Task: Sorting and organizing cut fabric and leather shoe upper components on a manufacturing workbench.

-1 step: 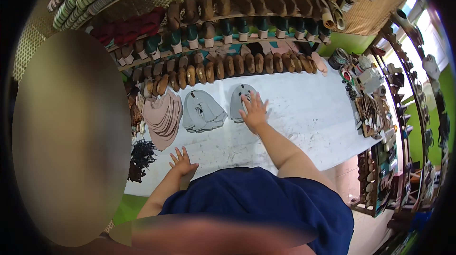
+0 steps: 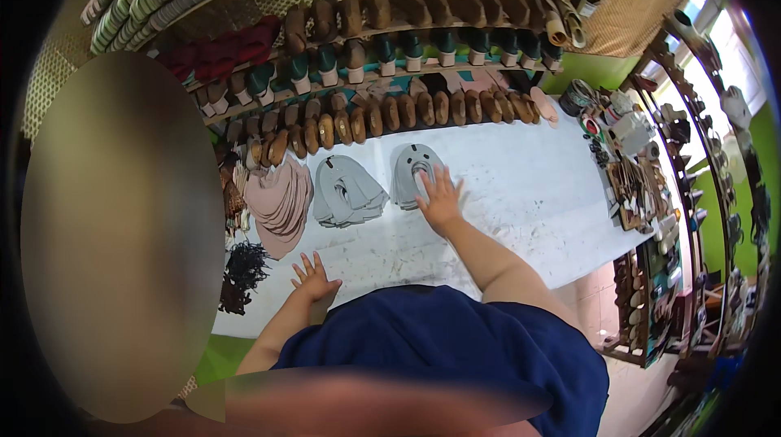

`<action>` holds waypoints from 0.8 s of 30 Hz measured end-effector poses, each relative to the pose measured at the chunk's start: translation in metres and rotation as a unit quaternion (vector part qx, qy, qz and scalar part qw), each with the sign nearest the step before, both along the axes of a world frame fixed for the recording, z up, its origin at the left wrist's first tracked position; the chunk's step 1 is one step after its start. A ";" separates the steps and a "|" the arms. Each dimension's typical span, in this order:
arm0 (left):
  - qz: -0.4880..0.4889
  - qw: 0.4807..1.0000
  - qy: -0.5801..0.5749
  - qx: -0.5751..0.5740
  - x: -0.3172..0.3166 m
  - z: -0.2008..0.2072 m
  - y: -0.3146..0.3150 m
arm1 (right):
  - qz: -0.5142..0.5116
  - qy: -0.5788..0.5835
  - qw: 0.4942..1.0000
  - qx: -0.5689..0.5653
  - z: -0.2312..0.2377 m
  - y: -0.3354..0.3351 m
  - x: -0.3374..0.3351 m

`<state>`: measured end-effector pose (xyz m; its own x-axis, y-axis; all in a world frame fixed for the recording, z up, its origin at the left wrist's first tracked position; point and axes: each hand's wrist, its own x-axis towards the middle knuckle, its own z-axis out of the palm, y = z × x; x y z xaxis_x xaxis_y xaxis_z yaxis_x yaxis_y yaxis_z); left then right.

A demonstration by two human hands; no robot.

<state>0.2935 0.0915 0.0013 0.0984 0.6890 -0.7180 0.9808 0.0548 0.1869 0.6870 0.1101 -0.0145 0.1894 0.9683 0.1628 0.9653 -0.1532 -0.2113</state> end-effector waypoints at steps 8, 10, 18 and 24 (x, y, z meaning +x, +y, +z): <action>-0.017 1.000 0.012 0.000 -0.006 -0.003 0.002 | 0.002 0.014 0.995 -0.101 -0.032 -0.189 0.028; -0.012 1.000 0.016 0.002 -0.006 -0.003 0.001 | -0.016 0.008 0.994 -0.109 -0.025 -0.191 0.021; -0.007 1.000 0.004 0.005 -0.002 -0.005 0.001 | -0.035 -0.009 0.994 -0.107 -0.024 -0.191 0.023; -0.006 1.000 0.005 0.009 0.000 0.001 0.000 | -0.036 -0.001 0.993 -0.112 -0.021 -0.190 0.026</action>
